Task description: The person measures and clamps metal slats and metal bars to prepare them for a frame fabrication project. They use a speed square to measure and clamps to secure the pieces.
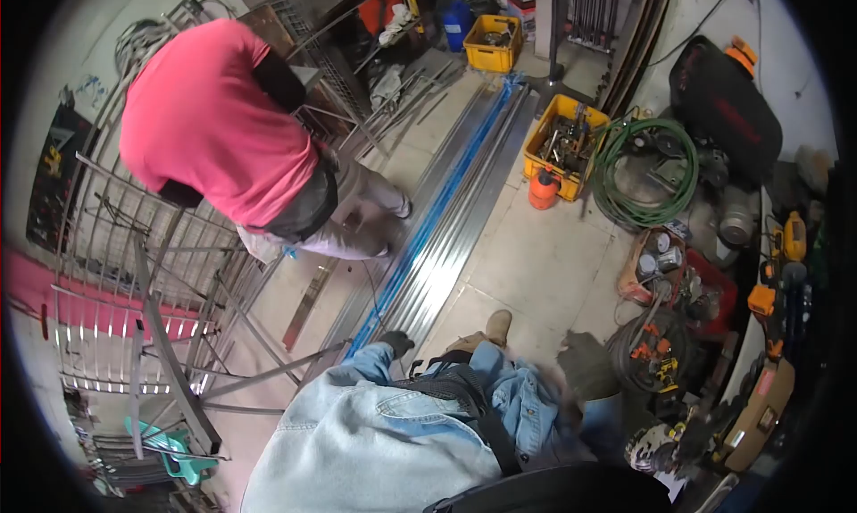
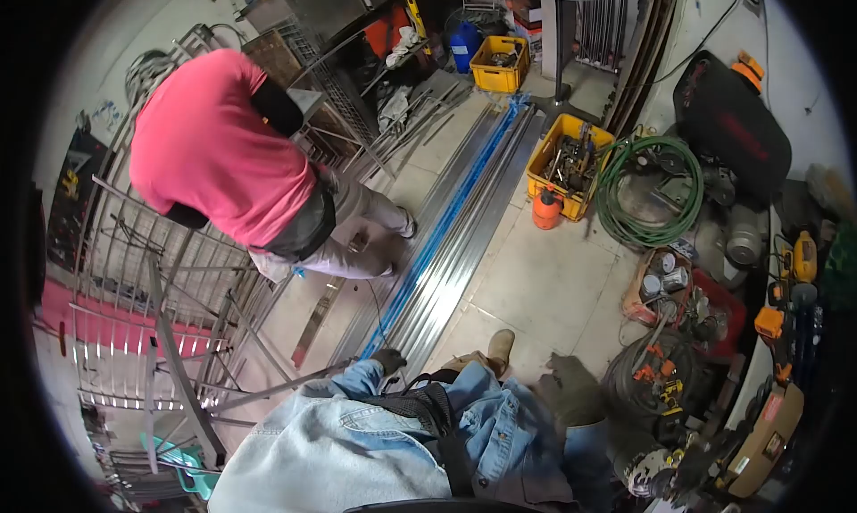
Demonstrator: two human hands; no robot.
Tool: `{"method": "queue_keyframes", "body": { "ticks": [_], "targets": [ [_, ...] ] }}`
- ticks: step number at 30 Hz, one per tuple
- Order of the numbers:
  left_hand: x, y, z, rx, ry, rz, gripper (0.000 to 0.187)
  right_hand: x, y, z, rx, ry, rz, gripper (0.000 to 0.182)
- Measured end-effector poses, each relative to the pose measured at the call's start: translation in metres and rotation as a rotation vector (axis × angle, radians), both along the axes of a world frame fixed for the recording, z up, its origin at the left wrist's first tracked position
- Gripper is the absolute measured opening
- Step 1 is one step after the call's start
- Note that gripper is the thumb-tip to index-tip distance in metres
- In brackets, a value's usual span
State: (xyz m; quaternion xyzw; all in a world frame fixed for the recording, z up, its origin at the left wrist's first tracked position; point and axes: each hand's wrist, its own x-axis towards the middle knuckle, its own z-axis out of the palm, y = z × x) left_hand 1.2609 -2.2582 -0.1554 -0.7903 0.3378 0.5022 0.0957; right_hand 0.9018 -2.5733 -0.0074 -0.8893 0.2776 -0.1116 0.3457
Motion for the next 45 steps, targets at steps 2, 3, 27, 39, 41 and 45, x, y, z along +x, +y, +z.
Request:
{"method": "queue_keyframes", "body": {
  "ticks": [2, 3, 27, 39, 41, 45],
  "targets": [
    [0.052, -0.030, -0.031, -0.135, -0.124, 0.213, 0.055, 0.026, -0.031, 0.027, 0.097, -0.125, -0.155, 0.030],
    [0.066, -0.064, 0.010, -0.248, -0.116, 0.171, 0.051, 0.037, -0.049, 0.028, 0.106, -0.126, -0.155, 0.030],
    [0.121, -0.351, -0.082, -0.296, -0.221, 0.003, 0.035, 0.280, -0.510, -0.010, -0.054, -0.294, 0.211, 0.024],
    [0.121, -0.423, -0.055, -0.445, -0.038, 0.497, 0.022, 0.060, -0.468, -0.203, 0.177, 1.105, 0.518, 0.030],
    [0.107, -0.406, -0.043, -0.347, -0.057, 0.618, 0.028, 0.021, -0.468, -0.240, 0.473, 1.066, 0.120, 0.031],
    [0.072, -0.309, -0.077, -0.210, -0.271, -0.210, 0.009, 0.025, -0.481, -0.281, 0.033, 0.883, 0.477, 0.034]
  ]
}}
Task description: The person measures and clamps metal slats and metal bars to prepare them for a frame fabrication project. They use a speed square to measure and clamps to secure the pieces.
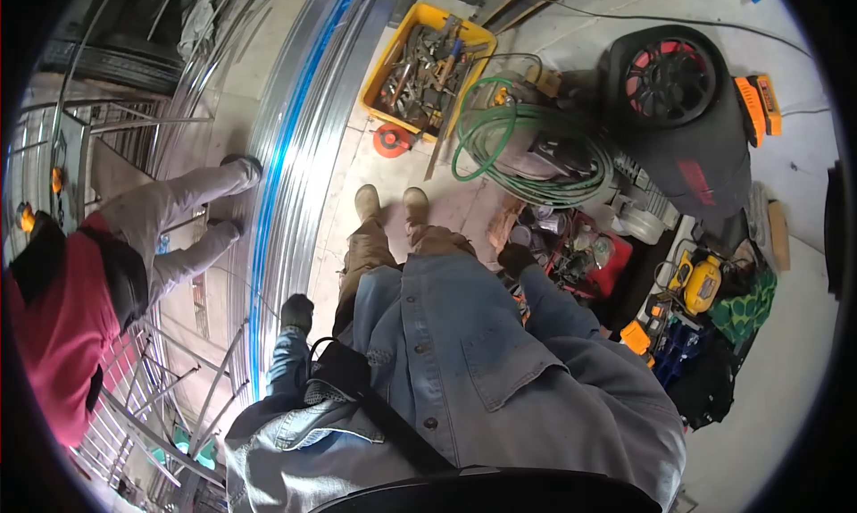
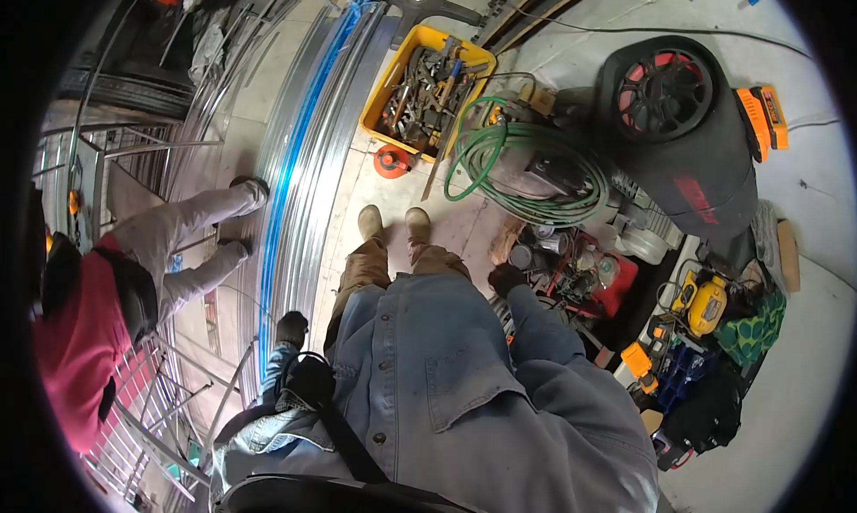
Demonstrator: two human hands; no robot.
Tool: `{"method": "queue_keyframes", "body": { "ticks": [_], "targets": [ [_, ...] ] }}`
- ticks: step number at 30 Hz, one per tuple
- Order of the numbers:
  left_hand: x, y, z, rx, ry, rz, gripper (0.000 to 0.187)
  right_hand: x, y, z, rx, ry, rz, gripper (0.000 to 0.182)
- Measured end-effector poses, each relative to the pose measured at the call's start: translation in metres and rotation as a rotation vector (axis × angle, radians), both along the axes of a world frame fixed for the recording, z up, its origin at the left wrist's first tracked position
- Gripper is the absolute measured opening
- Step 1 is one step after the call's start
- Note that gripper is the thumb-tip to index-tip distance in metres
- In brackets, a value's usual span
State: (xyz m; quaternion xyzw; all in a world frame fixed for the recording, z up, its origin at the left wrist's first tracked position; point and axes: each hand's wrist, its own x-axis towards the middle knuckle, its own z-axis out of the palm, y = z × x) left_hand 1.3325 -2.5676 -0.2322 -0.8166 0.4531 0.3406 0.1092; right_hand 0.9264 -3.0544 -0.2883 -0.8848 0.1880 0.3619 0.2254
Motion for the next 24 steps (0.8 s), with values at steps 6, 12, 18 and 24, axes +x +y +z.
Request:
{"method": "queue_keyframes", "body": {
  "ticks": [6, 12, 18, 24],
  "targets": [
    [-0.088, 0.053, 0.017, 0.084, 0.086, 0.209, 0.010, 0.138, -0.013, 0.045, 0.307, -0.386, -0.531, 0.032],
    [-0.176, 0.017, 0.029, -0.422, 0.342, 1.420, 0.015, 0.194, 0.000, 0.073, 0.383, -0.301, -0.375, 0.038],
    [-0.222, 0.003, 0.090, -0.515, 0.133, 1.668, 0.039, 0.211, -0.013, 0.048, -0.117, -0.039, 1.121, 0.029],
    [-0.375, 0.101, 0.093, -0.460, 0.021, 1.947, 0.039, 0.155, 0.029, 0.105, -0.129, 0.181, 0.907, 0.032]
  ]
}}
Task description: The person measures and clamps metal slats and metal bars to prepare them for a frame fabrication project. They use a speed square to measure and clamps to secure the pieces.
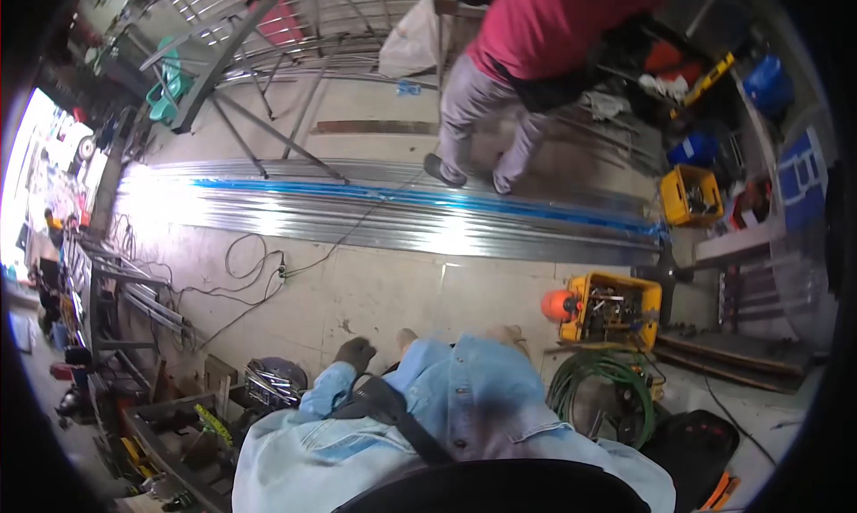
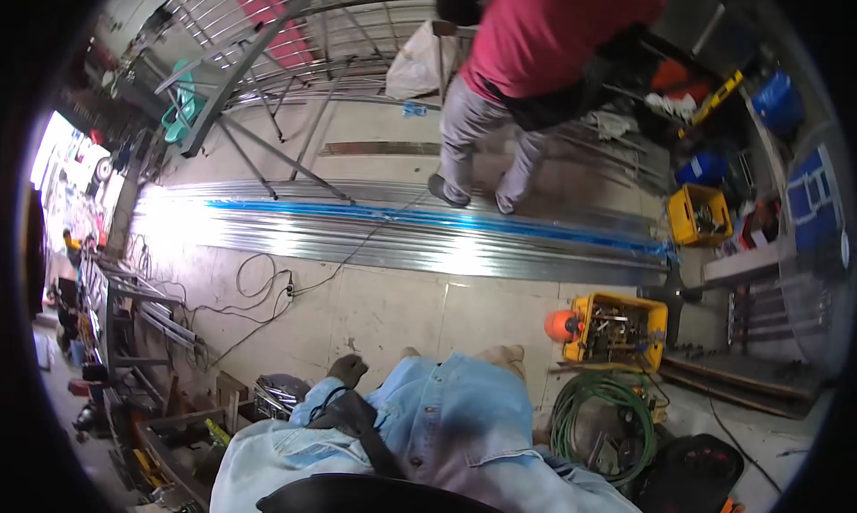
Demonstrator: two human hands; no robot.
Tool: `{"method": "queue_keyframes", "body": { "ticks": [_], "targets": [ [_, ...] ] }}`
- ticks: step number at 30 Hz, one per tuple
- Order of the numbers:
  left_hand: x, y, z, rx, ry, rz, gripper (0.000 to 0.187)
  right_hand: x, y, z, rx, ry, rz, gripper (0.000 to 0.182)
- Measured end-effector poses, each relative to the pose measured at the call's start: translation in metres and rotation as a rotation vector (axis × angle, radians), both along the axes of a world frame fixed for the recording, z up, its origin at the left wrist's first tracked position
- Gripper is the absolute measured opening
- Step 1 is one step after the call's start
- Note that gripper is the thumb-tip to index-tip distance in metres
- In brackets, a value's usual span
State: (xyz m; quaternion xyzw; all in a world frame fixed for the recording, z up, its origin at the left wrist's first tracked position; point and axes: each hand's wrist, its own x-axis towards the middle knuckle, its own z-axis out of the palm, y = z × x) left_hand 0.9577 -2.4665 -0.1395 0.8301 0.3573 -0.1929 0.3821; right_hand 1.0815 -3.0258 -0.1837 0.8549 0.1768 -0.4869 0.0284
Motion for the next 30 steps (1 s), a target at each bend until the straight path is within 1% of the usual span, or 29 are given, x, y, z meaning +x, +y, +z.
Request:
{"method": "queue_keyframes", "body": {
  "ticks": [1, 3, 4, 6, 10, 12, 15, 17, 21, 23, 24, 26, 27, 30],
  "targets": [
    [-0.037, 0.017, -0.014, 0.048, -0.067, 0.040, 0.040, -0.012, 0.005, -0.002, -0.011, 0.003, -0.085, 0.032],
    [-0.083, 0.045, 0.005, -0.017, 0.148, 0.135, 0.044, -0.042, 0.018, -0.002, -0.025, 0.010, -0.246, 0.031],
    [-0.119, 0.061, -0.012, -0.034, 0.188, 0.251, 0.037, -0.062, 0.022, -0.011, -0.023, 0.007, -0.323, 0.030],
    [-0.147, 0.086, 0.002, -0.035, 0.204, 0.237, 0.037, -0.107, 0.042, -0.012, -0.023, 0.029, -0.463, 0.030],
    [-0.145, 0.114, 0.015, -0.099, 0.204, 0.218, 0.035, -0.162, 0.079, -0.016, -0.007, 0.067, -0.756, 0.028],
    [-0.137, 0.116, 0.025, -0.115, 0.194, 0.214, 0.035, -0.179, 0.087, -0.025, -0.006, 0.095, -0.833, 0.027],
    [-0.124, 0.117, 0.035, -0.130, 0.173, 0.203, 0.033, -0.188, 0.097, -0.037, -0.011, 0.122, -0.872, 0.026],
    [-0.108, 0.116, 0.042, -0.132, 0.168, 0.189, 0.033, -0.173, 0.105, -0.049, 0.013, 0.119, -0.870, 0.025],
    [-0.079, 0.127, 0.055, -0.131, 0.147, 0.191, 0.031, -0.107, 0.142, -0.068, 0.083, 0.088, -0.822, 0.024],
    [-0.082, 0.132, 0.039, -0.122, 0.020, 0.266, 0.029, -0.074, 0.152, -0.066, 0.107, 0.080, -0.764, 0.023],
    [-0.089, 0.134, 0.041, -0.090, -0.100, 0.319, 0.027, -0.052, 0.159, -0.069, 0.120, 0.082, -0.703, 0.023],
    [-0.076, 0.125, 0.076, -0.018, -0.003, 0.204, 0.021, -0.002, 0.177, -0.078, 0.132, 0.109, -0.544, 0.022],
    [-0.061, 0.112, 0.102, -0.116, 0.062, 0.318, 0.020, 0.025, 0.189, -0.085, 0.128, 0.130, -0.456, 0.022],
    [-0.091, 0.098, 0.074, 0.021, 0.194, 0.045, 0.032, 0.105, 0.247, -0.094, 0.058, 0.198, -0.226, 0.021]
  ]
}}
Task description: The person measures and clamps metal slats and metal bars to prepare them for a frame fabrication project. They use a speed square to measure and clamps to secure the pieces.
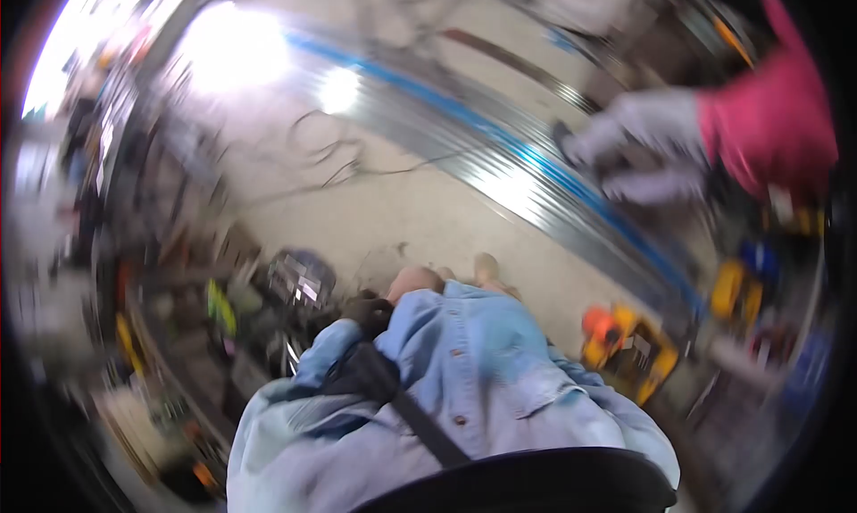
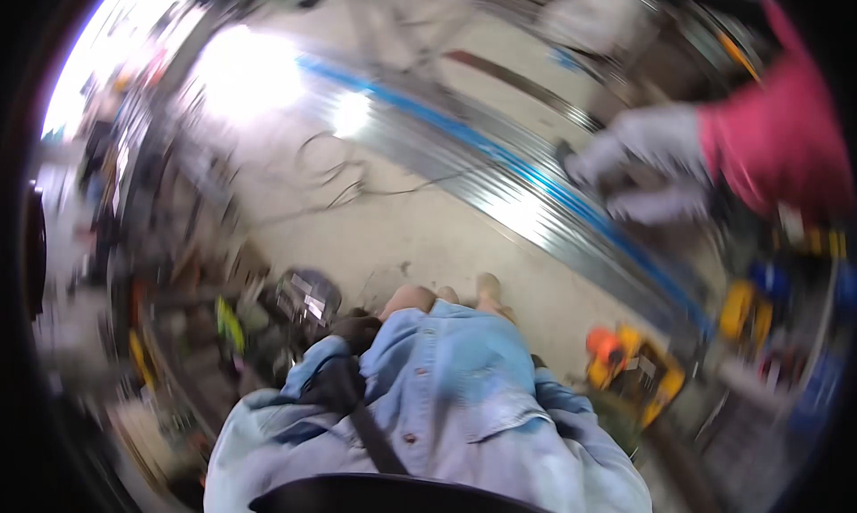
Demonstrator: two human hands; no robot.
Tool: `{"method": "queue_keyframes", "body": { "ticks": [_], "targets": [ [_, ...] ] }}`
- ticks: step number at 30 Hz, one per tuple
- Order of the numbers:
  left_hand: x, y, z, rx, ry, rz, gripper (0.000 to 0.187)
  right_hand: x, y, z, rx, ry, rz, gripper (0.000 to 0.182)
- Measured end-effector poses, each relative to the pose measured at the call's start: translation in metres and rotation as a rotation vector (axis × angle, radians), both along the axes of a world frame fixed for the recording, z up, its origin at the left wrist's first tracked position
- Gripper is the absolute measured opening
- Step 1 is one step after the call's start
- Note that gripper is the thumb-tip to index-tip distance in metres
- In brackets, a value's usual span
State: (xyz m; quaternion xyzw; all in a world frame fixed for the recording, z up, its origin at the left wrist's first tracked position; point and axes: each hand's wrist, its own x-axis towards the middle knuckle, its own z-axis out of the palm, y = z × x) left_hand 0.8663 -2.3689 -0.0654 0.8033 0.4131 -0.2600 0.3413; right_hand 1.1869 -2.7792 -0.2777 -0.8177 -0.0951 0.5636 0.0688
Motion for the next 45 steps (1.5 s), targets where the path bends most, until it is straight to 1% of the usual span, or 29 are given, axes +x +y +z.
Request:
{"method": "queue_keyframes", "body": {
  "ticks": [3, 6, 9, 10, 11, 12, 14, 15, 16, 18, 19, 20, 22, 23, 24, 26, 27, 28, 30, 31, 32, 35, 37, 38, 39, 40, 41, 43, 45],
  "targets": [
    [-0.005, -0.002, -0.042, -0.013, 0.020, 0.060, 0.032, 0.084, 0.083, 0.009, -0.062, -0.018, 0.062, 0.020],
    [-0.013, 0.013, -0.079, -0.027, 0.037, 0.191, 0.032, 0.161, 0.190, 0.049, 0.048, -0.161, 0.052, 0.012],
    [-0.025, 0.040, -0.114, -0.033, 0.048, 0.237, 0.031, 0.193, 0.311, 0.065, 0.188, -0.328, 0.292, 0.019],
    [-0.036, 0.059, -0.126, -0.068, -0.006, 0.073, 0.036, 0.190, 0.345, 0.056, 0.365, -0.567, 0.527, 0.028],
    [-0.047, 0.079, -0.121, -0.050, -0.051, 0.148, 0.038, 0.211, 0.374, -0.006, 0.373, -0.625, 0.752, 0.030],
    [-0.058, 0.101, -0.125, -0.079, -0.099, 0.208, 0.033, 0.183, 0.428, 0.011, 0.278, -0.425, 0.591, 0.027],
    [-0.066, 0.142, -0.128, -0.129, 0.039, 0.263, 0.035, 0.120, 0.517, 0.051, 0.295, -0.174, 0.371, 0.014],
    [-0.076, 0.159, -0.143, -0.154, 0.005, 0.236, 0.035, 0.097, 0.549, 0.052, 0.311, 0.038, 0.139, 0.013],
    [-0.090, 0.181, -0.155, -0.189, -0.025, 0.208, 0.035, 0.071, 0.590, 0.064, 0.264, 0.208, 0.072, 0.019],
    [-0.111, 0.209, -0.141, -0.260, -0.053, 0.326, 0.037, 0.029, 0.650, 0.092, 0.264, 0.232, 0.128, 0.021],
    [-0.124, 0.222, -0.136, -0.338, -0.076, 0.417, 0.040, 0.015, 0.674, 0.103, 0.327, 0.132, 0.325, 0.025],
    [-0.138, 0.233, -0.135, -0.332, -0.072, 0.420, 0.040, 0.007, 0.695, 0.100, 0.333, 0.137, 0.327, 0.025],
    [-0.161, 0.255, -0.137, -0.230, -0.171, 0.617, 0.042, 0.003, 0.741, 0.088, 0.353, -0.225, 0.869, 0.027],
    [-0.170, 0.268, -0.122, -0.157, -0.172, 0.741, 0.044, 0.011, 0.761, 0.067, 0.285, -0.159, 0.884, 0.036],
    [-0.184, 0.285, -0.121, -0.153, -0.175, 0.753, 0.044, 0.020, 0.780, 0.032, 0.219, -0.176, 0.997, 0.044],
    [-0.213, 0.312, -0.121, -0.171, -0.061, 0.942, 0.048, 0.036, 0.808, -0.062, 0.117, -0.206, 0.962, 0.050],
    [-0.231, 0.320, -0.156, -0.146, -0.031, 0.942, 0.049, 0.042, 0.834, -0.100, 0.140, -0.186, 1.091, 0.051],
    [-0.248, 0.328, -0.190, -0.122, -0.002, 0.942, 0.050, 0.032, 0.869, -0.104, 0.150, -0.184, 1.107, 0.051],
    [-0.277, 0.364, -0.184, -0.239, 0.123, 0.958, 0.050, 0.010, 0.939, -0.095, 0.166, -0.103, 1.096, 0.048],
    [-0.288, 0.385, -0.187, -0.279, 0.168, 0.964, 0.050, -0.004, 0.983, -0.045, 0.291, -0.039, 0.961, 0.048],
    [-0.299, 0.409, -0.187, -0.312, 0.204, 0.981, 0.050, -0.020, 1.031, -0.038, 0.274, -0.098, 1.072, 0.048],
    [-0.318, 0.493, -0.188, -0.323, 0.266, 1.006, 0.050, -0.055, 1.177, -0.007, 0.242, -0.071, 1.176, 0.041],
    [-0.324, 0.571, -0.190, -0.190, 0.280, 0.913, 0.050, -0.083, 1.264, 0.001, 0.245, -0.254, 1.851, 0.032],
    [-0.323, 0.611, -0.177, -0.178, 0.257, 0.736, 0.049, -0.090, 1.314, 0.015, 0.283, -0.257, 2.148, 0.030],
    [-0.320, 0.640, -0.169, -0.218, 0.069, 1.422, 0.047, -0.106, 1.362, 0.043, 0.241, -0.140, 1.457, 0.020],
    [-0.302, 0.687, -0.106, -0.123, 0.002, 1.589, 0.048, -0.121, 1.410, 0.063, 0.200, -0.043, 0.765, 0.011],
    [-0.300, 0.711, -0.105, -0.123, -0.039, 1.603, 0.046, -0.130, 1.464, 0.073, 0.313, 0.039, 0.711, 0.012],
    [-0.302, 0.761, -0.092, -0.117, -0.080, 1.638, 0.044, -0.154, 1.570, 0.086, 0.502, 0.084, 0.789, 0.013],
    [-0.300, 0.812, -0.063, -0.264, -0.169, 1.889, 0.038, -0.205, 1.645, 0.142, 0.687, 0.194, 0.586, 0.016]
  ]
}}
